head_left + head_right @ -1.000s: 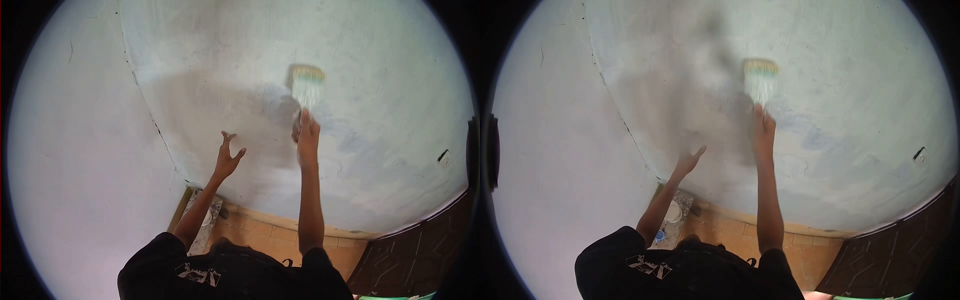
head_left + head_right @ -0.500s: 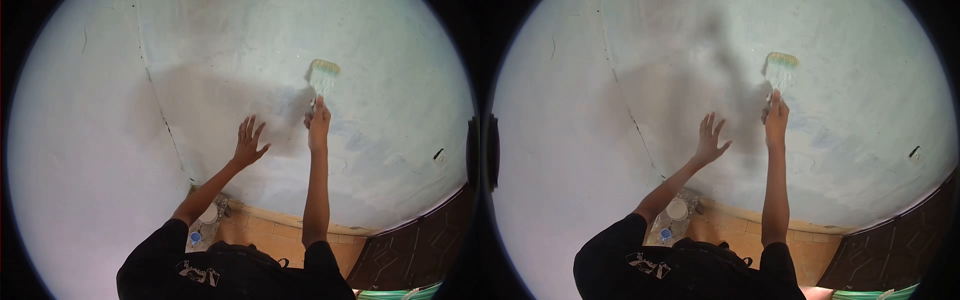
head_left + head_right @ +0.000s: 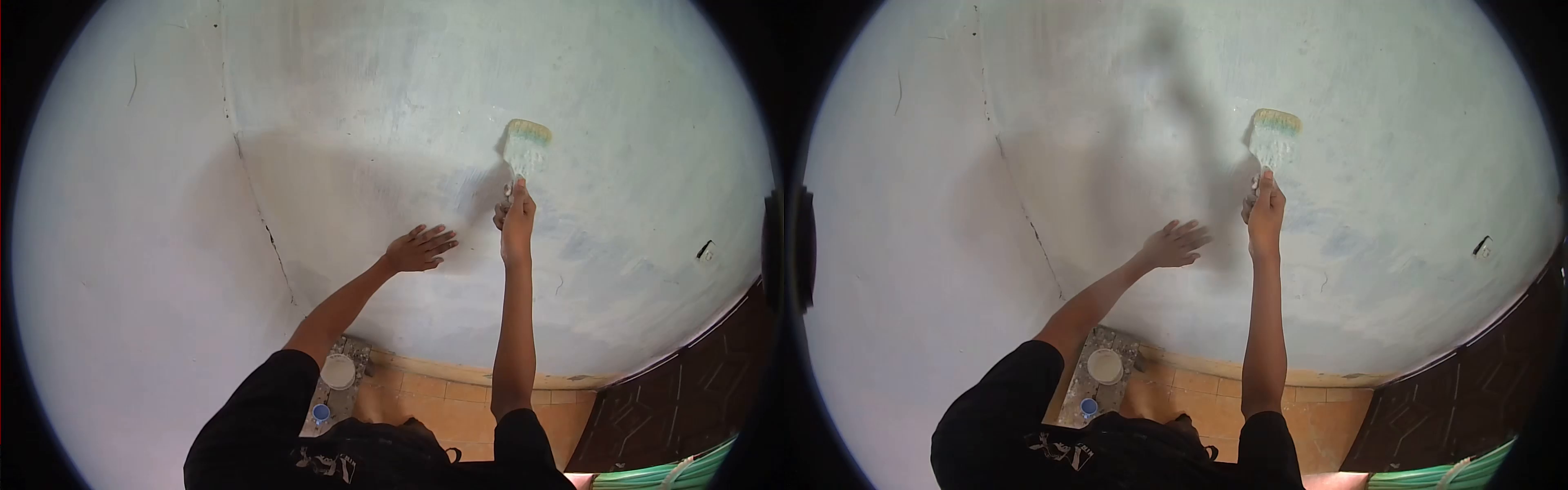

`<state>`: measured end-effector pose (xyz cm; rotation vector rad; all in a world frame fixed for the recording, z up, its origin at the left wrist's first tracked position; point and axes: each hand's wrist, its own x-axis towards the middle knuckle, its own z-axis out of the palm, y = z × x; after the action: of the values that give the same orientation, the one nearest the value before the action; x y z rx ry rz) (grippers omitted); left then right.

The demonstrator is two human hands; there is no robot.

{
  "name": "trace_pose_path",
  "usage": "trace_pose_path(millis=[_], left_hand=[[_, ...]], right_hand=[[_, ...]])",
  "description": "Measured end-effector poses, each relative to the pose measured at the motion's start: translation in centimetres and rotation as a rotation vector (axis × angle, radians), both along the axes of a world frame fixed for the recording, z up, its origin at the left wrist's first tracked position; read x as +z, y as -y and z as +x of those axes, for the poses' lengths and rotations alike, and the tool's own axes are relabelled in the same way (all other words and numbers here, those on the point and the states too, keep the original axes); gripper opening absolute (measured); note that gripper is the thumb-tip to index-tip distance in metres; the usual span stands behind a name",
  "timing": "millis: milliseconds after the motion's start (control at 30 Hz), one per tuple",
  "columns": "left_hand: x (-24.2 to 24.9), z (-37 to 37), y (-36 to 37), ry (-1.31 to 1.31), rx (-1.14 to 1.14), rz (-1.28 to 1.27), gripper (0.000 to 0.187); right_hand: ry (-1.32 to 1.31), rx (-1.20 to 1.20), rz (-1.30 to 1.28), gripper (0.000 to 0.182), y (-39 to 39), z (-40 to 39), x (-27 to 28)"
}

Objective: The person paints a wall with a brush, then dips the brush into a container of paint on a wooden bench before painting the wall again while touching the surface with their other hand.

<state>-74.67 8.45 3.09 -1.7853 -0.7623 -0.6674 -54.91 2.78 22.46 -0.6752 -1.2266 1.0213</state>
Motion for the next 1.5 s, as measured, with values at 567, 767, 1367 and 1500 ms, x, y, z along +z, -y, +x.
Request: trace_pose_path(millis=[567,767,1367,1500], left_hand=[[1.0,-1.4,3.9,0.075,-0.131,-0.431,0.068],[-0.4,-2.5,6.6,0.260,-0.156,-0.475,0.071],[12.5,-2.6,8.1,0.700,-0.271,-0.264,0.072],[24.8,-2.5,6.8,0.687,-0.322,-0.066,0.066]], right_hand=[[0.044,-0.076,-0.072,0.042,0.1,-0.9,-4.3],[0.008,-0.055,-0.070,0.041,2.1,-1.0,-5.4],[0.012,0.007,-0.037,0.040,1.5,-0.7,-1.0],[0.080,-0.056,-0.089,0.042,0.8,-0.5,-4.0]])
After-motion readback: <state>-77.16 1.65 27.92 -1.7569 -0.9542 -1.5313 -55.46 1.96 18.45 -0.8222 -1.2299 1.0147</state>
